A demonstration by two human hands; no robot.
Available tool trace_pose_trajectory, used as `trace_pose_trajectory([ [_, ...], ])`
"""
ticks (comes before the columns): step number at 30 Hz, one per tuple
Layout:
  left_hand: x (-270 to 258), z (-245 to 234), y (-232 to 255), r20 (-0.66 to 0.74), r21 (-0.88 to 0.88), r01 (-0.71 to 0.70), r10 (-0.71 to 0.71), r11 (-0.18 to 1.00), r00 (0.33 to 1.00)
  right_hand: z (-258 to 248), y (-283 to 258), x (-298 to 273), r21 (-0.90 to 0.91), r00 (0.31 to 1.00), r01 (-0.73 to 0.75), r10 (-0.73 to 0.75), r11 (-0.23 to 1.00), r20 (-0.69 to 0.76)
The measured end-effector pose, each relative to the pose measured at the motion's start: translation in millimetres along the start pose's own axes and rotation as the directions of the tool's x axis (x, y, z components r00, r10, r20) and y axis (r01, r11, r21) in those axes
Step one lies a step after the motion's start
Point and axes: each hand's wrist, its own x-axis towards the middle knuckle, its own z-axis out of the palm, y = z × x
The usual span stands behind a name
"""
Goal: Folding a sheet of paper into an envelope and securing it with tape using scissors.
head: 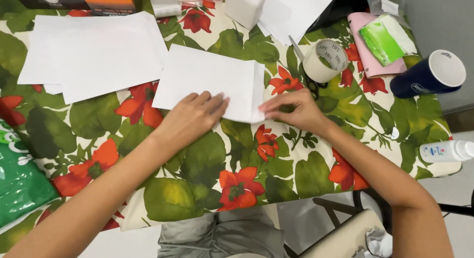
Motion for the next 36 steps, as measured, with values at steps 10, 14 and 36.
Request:
trace_pose_trajectory([
  [10, 3.1, -11.4, 22.3, 0.362, -0.499, 0.19, 0.005, 0.845, 0.932, 10.6, -2.1, 6.2, -0.148, 0.994, 0.04, -0.024, 0.988, 0.105],
  [14, 0.6, -7.0, 21.9, 0.32, -0.509, 0.184, -0.014, 0.841, 0.947, 10.7, -3.2, 12.1, -0.176, 0.99, 0.078, -0.055, 0.981, 0.129],
  [36, -6.3, -2.5, 14.7, 0.226, -0.571, 0.13, 0.003, 0.811, 0.974, 21.8, 2.5, 16.3, -0.188, 0.945, -0.296, 0.315, 0.937, 0.085],
])
